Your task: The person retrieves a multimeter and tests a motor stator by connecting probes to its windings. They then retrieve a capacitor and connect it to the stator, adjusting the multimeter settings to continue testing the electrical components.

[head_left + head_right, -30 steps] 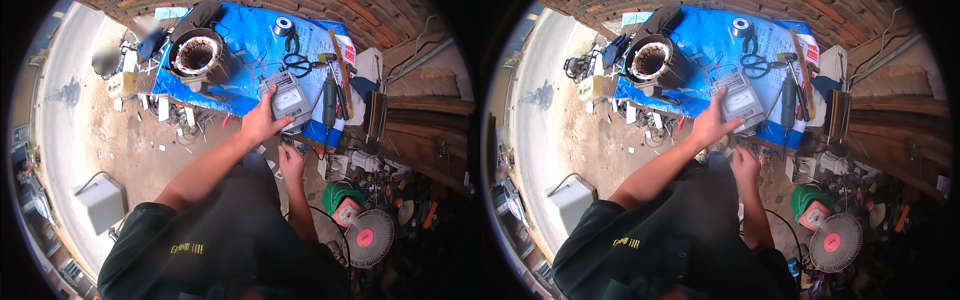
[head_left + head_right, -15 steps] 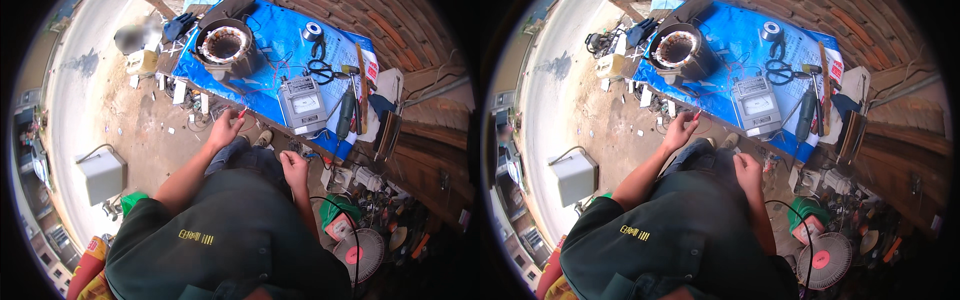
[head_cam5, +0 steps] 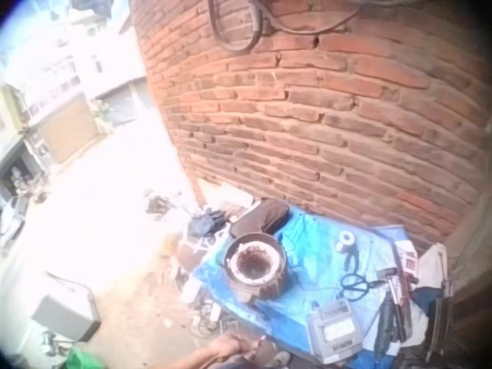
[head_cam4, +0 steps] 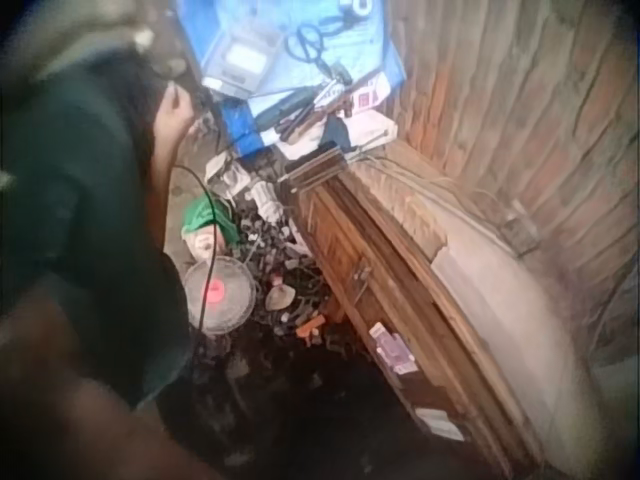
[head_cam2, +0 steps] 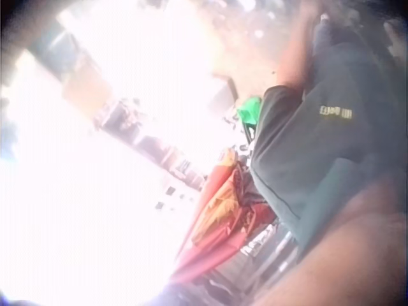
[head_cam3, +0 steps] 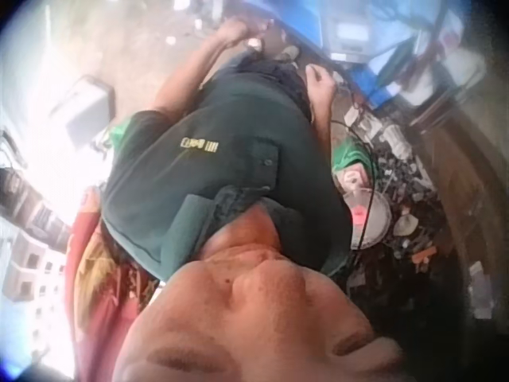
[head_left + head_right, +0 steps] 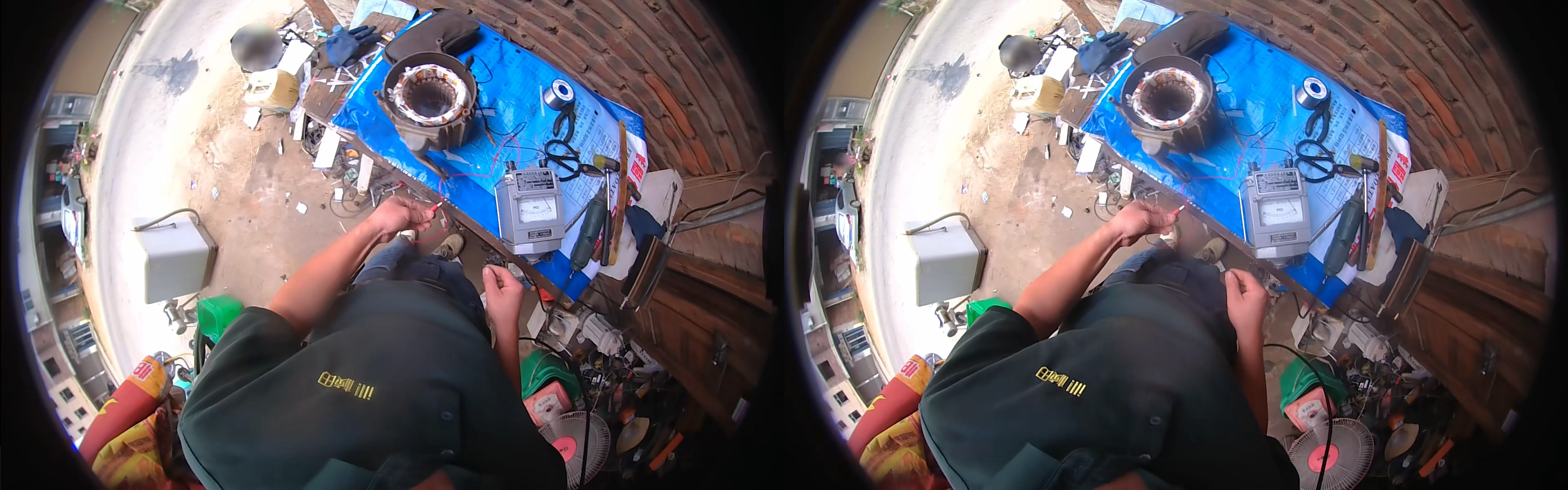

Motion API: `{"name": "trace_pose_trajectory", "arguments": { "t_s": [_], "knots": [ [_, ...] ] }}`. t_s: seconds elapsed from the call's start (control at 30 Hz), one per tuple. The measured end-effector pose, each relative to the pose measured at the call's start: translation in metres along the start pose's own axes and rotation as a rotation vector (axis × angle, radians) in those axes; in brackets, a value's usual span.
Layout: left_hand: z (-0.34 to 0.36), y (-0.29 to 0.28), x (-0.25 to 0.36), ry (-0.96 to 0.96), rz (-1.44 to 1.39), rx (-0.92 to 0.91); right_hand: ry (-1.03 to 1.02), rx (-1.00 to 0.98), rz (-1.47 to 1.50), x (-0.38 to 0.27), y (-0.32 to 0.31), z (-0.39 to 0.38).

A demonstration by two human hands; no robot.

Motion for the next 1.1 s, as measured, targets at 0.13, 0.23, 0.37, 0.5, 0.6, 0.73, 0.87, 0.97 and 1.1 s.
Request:
{"name": "trace_pose_trajectory", "arguments": {
  "t_s": [0.13, 0.23, 0.37, 0.5, 0.6, 0.73, 0.87, 0.97, 1.1],
  "knots": [
    [-0.033, 0.005, 0.015, -0.017, 0.251, 0.131, 0.017, 0.0, 0.014, -0.003, 0.011, 0.001],
    [-0.056, -0.026, 0.03, 0.233, 0.307, 0.233, -0.001, 0.027, 0.019, -0.007, 0.013, 0.001],
    [-0.104, -0.053, 0.124, 0.549, 0.43, 0.606, 0.037, 0.045, 0.062, -0.001, 0.016, 0.002],
    [-0.107, -0.052, 0.187, 0.803, 0.888, 0.808, 0.023, 0.005, 0.049, -0.008, 0.025, 0.004],
    [-0.103, -0.049, 0.2, 0.861, 1.029, 0.811, -0.001, 0.031, 0.04, -0.016, 0.024, 0.003],
    [-0.098, -0.05, 0.205, 0.895, 1.066, 0.811, 0.013, 0.086, 0.08, -0.007, 0.021, 0.003],
    [-0.094, -0.048, 0.207, 0.923, 1.071, 0.815, 0.012, 0.077, 0.075, -0.012, 0.021, -0.002],
    [-0.091, -0.049, 0.209, 0.934, 1.081, 0.82, 0.01, 0.062, 0.061, -0.012, 0.024, -0.003],
    [-0.093, -0.047, 0.214, 0.923, 1.176, 0.838, 0.022, 0.033, 0.053, -0.016, 0.03, -0.003]
  ]
}}
Point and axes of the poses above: each hand's wrist, its own z-axis towards the middle knuckle, its own y-axis out of the palm, x = y × z, the point moved 7 cm from there along z, towards the middle knuckle, and after that the axes turned 7 degrees about -x, right-handed, at the moved point
